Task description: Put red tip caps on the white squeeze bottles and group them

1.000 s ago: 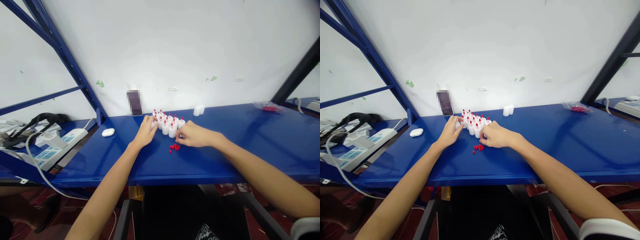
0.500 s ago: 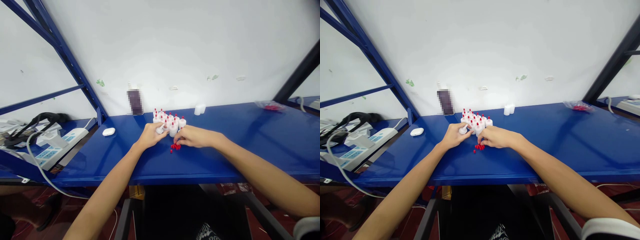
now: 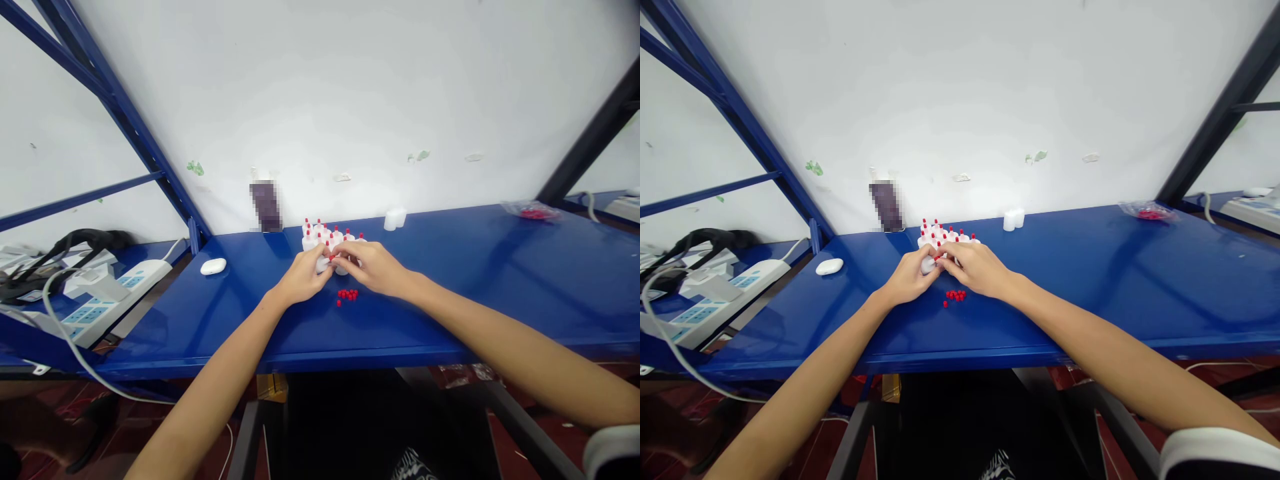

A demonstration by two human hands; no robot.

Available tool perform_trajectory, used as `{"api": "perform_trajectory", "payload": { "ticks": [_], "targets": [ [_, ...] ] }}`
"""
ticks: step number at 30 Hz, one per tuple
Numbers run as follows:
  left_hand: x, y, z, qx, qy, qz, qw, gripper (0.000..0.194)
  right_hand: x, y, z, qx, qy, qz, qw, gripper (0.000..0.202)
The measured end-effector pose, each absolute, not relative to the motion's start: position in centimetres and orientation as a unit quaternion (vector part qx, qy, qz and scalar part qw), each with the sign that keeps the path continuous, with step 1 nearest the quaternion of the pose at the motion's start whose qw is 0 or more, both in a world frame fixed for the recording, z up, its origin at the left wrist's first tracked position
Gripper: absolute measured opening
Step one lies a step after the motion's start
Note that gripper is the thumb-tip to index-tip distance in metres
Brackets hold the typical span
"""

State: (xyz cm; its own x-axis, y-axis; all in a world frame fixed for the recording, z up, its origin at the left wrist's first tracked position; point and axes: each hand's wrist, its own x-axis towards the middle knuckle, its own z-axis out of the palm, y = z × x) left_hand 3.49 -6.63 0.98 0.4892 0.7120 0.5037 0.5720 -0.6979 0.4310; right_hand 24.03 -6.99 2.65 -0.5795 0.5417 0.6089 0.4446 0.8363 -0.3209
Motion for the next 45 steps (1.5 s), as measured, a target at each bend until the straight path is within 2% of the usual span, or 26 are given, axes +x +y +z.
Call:
{"api": "perform_trajectory", "payload": {
  "ticks": [6,9,17,19,23,27,33,40,45],
  "targets": [
    [3.8,-6.8,0.9,0.854,0.379,0.341,0.104,0.007,23.4,-7.2,2.2,-0.269,-0.925,-0.033,0.266,0.027],
    [3.8,-6.8,0.8,0.855,0.373,0.338,0.126,0.005,22.7,-7.4,1.9,-0.274,-0.930,-0.060,0.240,0.026],
    [4.1,-7.1,1.0,0.868,0.375,0.303,0.120,0.007,23.0,-7.6,1.6,-0.268,-0.935,-0.037,0.231,0.028],
    [4.3,-7.2,1.2,0.862,0.376,0.320,0.111,0.006,23.6,-7.7,2.2,-0.266,-0.928,-0.035,0.260,0.029],
    [3.6,-6.8,1.2,0.839,0.416,0.338,0.096,0.022,25.8,-6.8,4.6,-0.342,-0.871,0.002,0.353,0.027],
    [2.2,-5.7,1.1,0.800,0.470,0.367,0.069,0.022,27.7,-5.5,6.1,-0.459,-0.838,0.040,0.293,0.030],
    [1.9,-5.2,1.2,0.794,0.475,0.376,0.040,0.021,27.0,-4.9,4.9,-0.502,-0.844,0.038,0.187,0.032],
    [2.0,-5.2,1.1,0.782,0.484,0.390,0.039,0.022,27.3,-4.2,4.3,-0.497,-0.838,0.032,0.223,0.044],
    [2.0,-5.3,0.9,0.786,0.481,0.386,0.048,0.022,27.6,-4.5,4.7,-0.485,-0.836,0.038,0.253,0.030]
  ]
}}
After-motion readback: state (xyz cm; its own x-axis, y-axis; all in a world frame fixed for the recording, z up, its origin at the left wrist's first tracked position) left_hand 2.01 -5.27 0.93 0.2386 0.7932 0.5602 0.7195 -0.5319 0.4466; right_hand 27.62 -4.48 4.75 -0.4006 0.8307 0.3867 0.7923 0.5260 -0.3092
